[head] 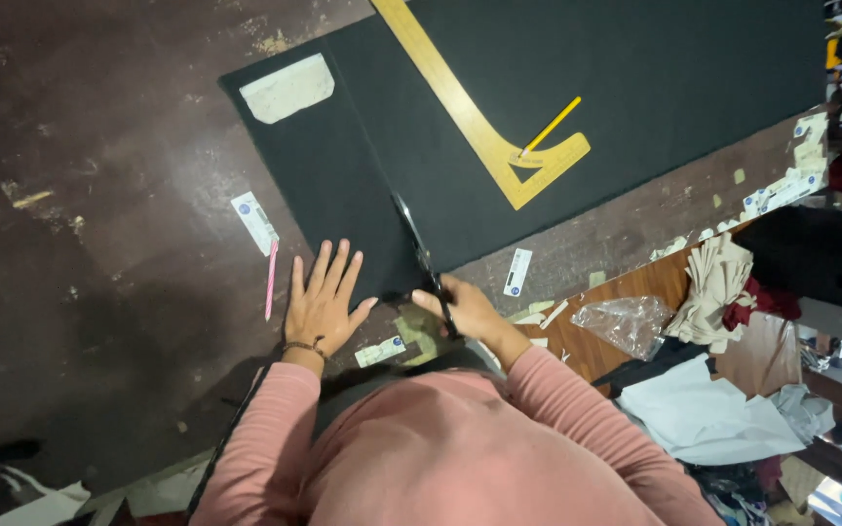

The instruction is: The person cuts a small black fabric piece using scissors, then stacks it with other cut pieces. They then use a set square and a pencil to mark a line on a larger black fabric sheet and proceed to cut along the marked line with scissors.

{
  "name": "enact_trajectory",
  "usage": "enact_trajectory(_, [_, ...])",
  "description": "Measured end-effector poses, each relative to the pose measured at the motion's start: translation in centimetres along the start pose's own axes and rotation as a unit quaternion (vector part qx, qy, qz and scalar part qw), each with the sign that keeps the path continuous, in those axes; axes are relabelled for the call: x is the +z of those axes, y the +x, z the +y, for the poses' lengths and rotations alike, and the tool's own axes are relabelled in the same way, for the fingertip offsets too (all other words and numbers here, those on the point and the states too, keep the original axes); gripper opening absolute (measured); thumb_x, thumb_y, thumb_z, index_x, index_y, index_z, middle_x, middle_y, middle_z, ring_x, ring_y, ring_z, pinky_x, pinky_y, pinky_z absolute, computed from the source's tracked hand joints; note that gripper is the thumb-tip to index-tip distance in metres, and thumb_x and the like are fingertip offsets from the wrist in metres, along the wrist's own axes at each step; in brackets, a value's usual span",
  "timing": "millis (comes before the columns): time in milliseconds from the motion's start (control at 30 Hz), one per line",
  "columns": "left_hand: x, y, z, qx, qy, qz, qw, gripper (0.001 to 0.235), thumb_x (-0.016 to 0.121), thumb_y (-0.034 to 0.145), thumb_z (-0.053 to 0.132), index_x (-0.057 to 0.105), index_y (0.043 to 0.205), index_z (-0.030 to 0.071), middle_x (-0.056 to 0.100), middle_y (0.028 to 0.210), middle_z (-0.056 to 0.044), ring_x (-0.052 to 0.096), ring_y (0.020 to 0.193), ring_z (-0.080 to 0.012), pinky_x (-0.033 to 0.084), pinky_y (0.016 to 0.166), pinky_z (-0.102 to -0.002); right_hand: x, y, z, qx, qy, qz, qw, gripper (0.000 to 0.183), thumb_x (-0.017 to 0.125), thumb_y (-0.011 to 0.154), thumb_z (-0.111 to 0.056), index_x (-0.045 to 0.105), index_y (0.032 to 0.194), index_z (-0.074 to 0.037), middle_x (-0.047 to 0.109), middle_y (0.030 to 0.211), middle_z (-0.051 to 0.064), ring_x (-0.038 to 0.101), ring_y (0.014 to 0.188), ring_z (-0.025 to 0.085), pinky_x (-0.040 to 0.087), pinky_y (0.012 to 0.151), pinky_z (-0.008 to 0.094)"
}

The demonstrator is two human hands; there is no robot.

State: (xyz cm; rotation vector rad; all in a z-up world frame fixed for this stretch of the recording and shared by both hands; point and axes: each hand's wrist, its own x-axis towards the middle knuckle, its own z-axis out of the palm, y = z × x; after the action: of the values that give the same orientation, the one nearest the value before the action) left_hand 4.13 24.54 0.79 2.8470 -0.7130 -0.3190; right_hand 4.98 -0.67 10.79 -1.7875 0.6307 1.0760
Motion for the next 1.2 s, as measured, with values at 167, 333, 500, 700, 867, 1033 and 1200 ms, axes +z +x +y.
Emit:
enact_trajectory(167, [0.3,0.2,-0.2,0.004,-0.005,0.022,1.000,0.076,0.041,0.096,0.066,0.032,0.160,0.027,0.019,0.172,0.000,0.013,0.159,-0.0227,0.009,0.127,-0.058,0.4,0.7,-0.5,0.008,0.011,0.014,1.000,0.049,0.074,0.087,-0.054,0.064,0.086,-0.007,0.066,0.057,0.012,0.071,0.048,0.022,0.055,0.054,0.027])
enact_trajectory(333, [0.3,0.2,-0.2,0.003,-0.007,0.034,0.999,0.076,0.042,0.096,0.066,0.033,0.160,0.027,0.021,0.172,0.000,0.014,0.158,-0.0229,0.009,0.127,-0.058,0.1,1.3,-0.1,0.014,-0.015,0.009,1.000,0.052,0.072,0.087,-0.059,0.064,0.086,-0.007,0.065,0.051,0.009,0.071,0.048,0.023,0.054,0.057,0.029])
enact_trajectory(500, [0.1,-0.2,0.0,0.006,-0.002,0.045,0.999,0.075,0.043,0.096,0.066,0.036,0.159,0.026,0.025,0.171,-0.001,0.018,0.158,-0.0234,0.010,0.127,-0.058,-0.2,1.6,-2.5,0.005,-0.005,0.005,1.000,0.055,0.071,0.085,-0.063,0.067,0.094,-0.009,0.067,0.055,0.010,0.072,0.052,0.022,0.056,0.062,0.030])
enact_trajectory(700, [-0.2,-0.1,0.0,0.006,0.009,0.063,0.998,0.074,0.043,0.095,0.067,0.038,0.157,0.026,0.028,0.169,-0.002,0.023,0.156,-0.0240,0.014,0.127,-0.057,-0.2,2.7,-1.9,-0.004,-0.029,0.020,0.999,0.053,0.071,0.088,-0.057,0.065,0.088,-0.005,0.066,0.053,0.011,0.071,0.050,0.022,0.055,0.062,0.029])
enact_trajectory(867, [0.0,0.2,-0.2,0.012,-0.005,0.076,0.997,0.074,0.044,0.095,0.066,0.040,0.157,0.025,0.029,0.169,-0.003,0.023,0.156,-0.0246,0.015,0.126,-0.058,-1.0,4.1,-4.0,-0.006,0.000,0.007,1.000,0.057,0.071,0.086,-0.063,0.064,0.090,-0.007,0.067,0.056,0.012,0.070,0.048,0.021,0.056,0.057,0.029])
enact_trajectory(1033, [0.0,0.7,-0.3,0.008,-0.004,0.086,0.996,0.073,0.046,0.095,0.065,0.042,0.156,0.025,0.031,0.169,-0.002,0.025,0.156,-0.0239,0.015,0.126,-0.057,-0.7,4.9,-5.2,-0.008,-0.007,0.027,1.000,0.051,0.073,0.088,-0.056,0.064,0.088,-0.006,0.066,0.055,0.013,0.069,0.046,0.021,0.055,0.053,0.026])
enact_trajectory(1200, [0.0,0.6,-0.3,0.009,-0.019,0.101,0.995,0.073,0.048,0.094,0.063,0.043,0.155,0.023,0.032,0.168,-0.003,0.027,0.155,-0.0252,0.018,0.125,-0.057,-1.2,5.3,-5.6,-0.012,0.003,0.025,1.000,0.052,0.074,0.088,-0.055,0.065,0.089,-0.003,0.066,0.057,0.015,0.069,0.045,0.021,0.055,0.051,0.027])
